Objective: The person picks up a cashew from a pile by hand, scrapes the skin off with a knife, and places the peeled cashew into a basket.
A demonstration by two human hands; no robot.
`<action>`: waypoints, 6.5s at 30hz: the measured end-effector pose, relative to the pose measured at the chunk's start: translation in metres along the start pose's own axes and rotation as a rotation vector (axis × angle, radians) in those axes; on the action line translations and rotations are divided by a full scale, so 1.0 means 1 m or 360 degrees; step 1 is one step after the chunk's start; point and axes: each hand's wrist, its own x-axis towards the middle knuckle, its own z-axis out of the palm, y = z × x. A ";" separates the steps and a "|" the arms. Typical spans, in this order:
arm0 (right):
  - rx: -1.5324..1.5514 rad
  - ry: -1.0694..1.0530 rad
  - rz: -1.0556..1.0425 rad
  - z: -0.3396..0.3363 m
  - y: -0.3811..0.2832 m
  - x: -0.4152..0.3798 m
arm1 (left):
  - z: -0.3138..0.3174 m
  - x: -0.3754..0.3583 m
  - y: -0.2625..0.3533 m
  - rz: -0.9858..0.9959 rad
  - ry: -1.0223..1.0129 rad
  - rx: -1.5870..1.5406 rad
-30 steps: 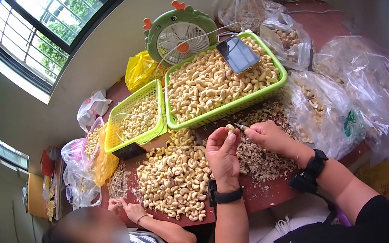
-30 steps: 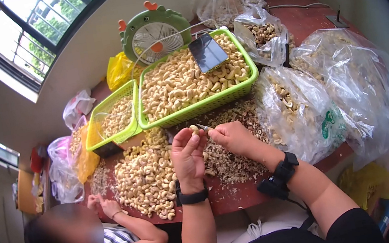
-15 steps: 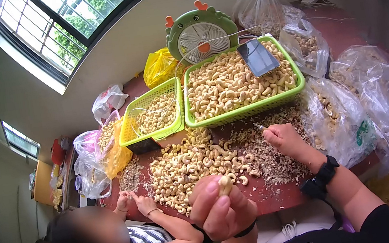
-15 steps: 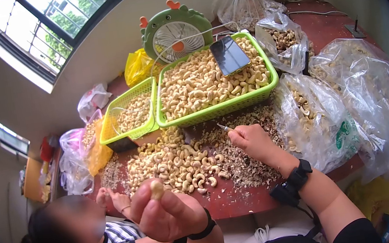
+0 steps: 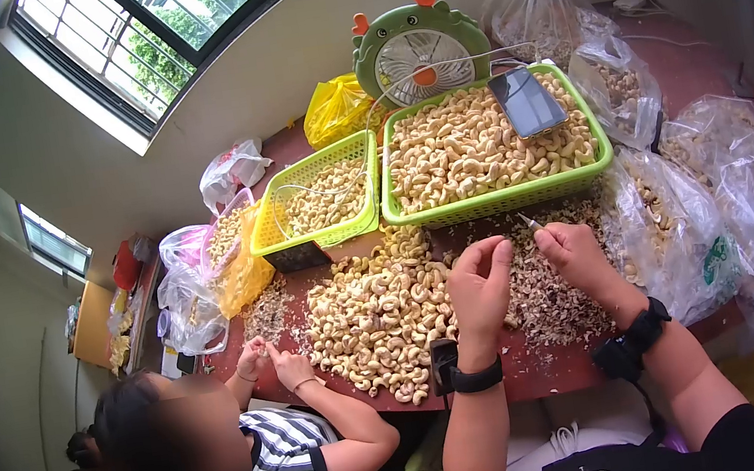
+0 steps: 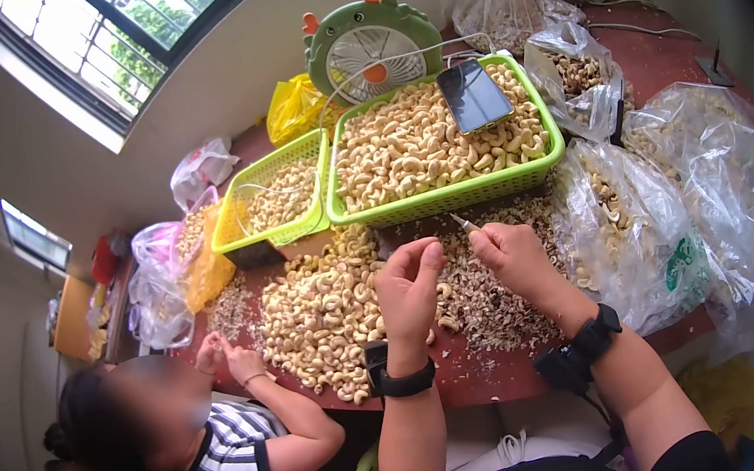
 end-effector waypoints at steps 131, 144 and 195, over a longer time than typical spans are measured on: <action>0.0011 -0.0294 0.0010 0.015 0.004 -0.001 | -0.003 0.005 -0.034 -0.0428 0.0394 -0.1153; -0.0039 -0.0294 -0.0009 0.014 0.002 -0.003 | -0.002 0.004 -0.033 -0.0504 0.0099 -0.1318; 0.0049 -0.0081 0.0118 0.007 0.020 0.009 | -0.035 0.019 -0.018 0.0245 0.0280 0.0624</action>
